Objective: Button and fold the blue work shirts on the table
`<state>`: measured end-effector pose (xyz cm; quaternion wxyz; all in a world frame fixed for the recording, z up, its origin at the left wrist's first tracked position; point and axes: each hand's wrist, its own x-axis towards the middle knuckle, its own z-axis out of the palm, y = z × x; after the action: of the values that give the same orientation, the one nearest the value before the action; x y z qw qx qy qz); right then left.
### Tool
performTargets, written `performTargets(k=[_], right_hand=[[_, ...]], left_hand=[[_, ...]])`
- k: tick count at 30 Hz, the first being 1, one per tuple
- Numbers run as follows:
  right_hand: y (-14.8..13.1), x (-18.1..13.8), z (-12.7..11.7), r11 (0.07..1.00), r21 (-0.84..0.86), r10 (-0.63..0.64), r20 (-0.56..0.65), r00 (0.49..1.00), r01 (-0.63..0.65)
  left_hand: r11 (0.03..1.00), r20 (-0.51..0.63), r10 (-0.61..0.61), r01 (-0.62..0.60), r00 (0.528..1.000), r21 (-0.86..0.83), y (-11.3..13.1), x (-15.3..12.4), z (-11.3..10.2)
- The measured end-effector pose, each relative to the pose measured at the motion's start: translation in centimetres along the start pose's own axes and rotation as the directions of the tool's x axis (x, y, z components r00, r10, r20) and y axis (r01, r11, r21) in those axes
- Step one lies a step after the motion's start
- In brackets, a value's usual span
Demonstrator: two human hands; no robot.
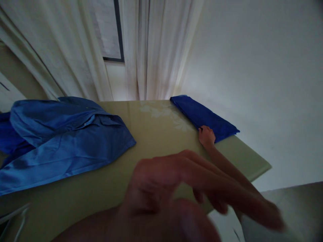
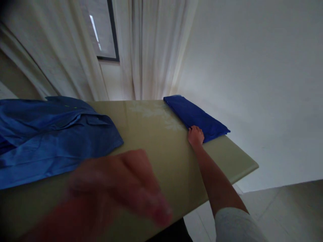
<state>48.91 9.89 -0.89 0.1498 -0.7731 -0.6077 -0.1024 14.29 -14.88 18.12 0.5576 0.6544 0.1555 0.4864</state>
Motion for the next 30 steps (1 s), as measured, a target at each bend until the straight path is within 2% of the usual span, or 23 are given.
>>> performTargets(k=[1,3,7,9,10,13,17,20,24,28,30], right_hand=[[-0.3,-0.2,-0.3,1.000,-0.016,0.027,0.004,1.000,-0.027],[-0.8,-0.5,-0.8,0.997,-0.039,0.064,0.011,0.998,-0.064],[-1.2,-0.8,-1.1,0.991,-0.055,0.123,0.008,0.992,-0.123],[-1.1,-0.7,-1.0,0.989,-0.049,0.141,0.005,0.990,-0.140],[-1.0,-0.6,-0.9,0.988,-0.042,0.147,0.004,0.989,-0.146],[-0.7,-0.3,-0.6,0.988,-0.006,0.157,-0.008,0.988,-0.157],[-0.3,0.1,-0.5,0.982,0.044,0.183,-0.034,0.983,-0.181],[-0.3,0.1,-0.6,0.986,0.007,0.169,-0.016,0.986,-0.169],[-0.5,0.1,-0.9,0.989,-0.114,0.101,0.023,0.995,-0.098],[-1.1,0.8,-1.7,0.976,-0.208,-0.052,0.087,0.995,0.069],[-1.5,1.7,-2.4,0.969,-0.225,-0.077,0.126,0.989,0.104]], left_hand=[[1.000,-0.029,0.002,-0.002,1.000,0.014,-1.2,1.1,0.2],[0.996,-0.044,-0.024,0.028,0.999,0.086,-5.4,1.8,1.2],[0.931,0.012,-0.175,0.161,0.985,0.329,-16.3,0.7,2.6],[0.879,0.055,-0.255,0.207,0.966,0.430,-19.9,-0.1,2.6],[0.860,0.090,-0.283,0.211,0.955,0.464,-21.0,-0.3,2.4],[0.827,0.158,-0.318,0.192,0.935,0.529,-21.8,-0.6,2.2],[0.790,0.167,-0.346,0.190,0.923,0.583,-21.0,-0.5,2.2],[0.773,0.176,-0.354,0.181,0.919,0.608,-21.1,-0.5,2.3],[0.759,0.191,-0.339,0.148,0.921,0.634,-21.5,-0.7,2.4],[0.747,0.206,-0.329,0.120,0.922,0.654,-21.7,-0.7,2.3],[0.745,0.210,-0.332,0.119,0.919,0.657,-21.7,-0.7,2.3]])
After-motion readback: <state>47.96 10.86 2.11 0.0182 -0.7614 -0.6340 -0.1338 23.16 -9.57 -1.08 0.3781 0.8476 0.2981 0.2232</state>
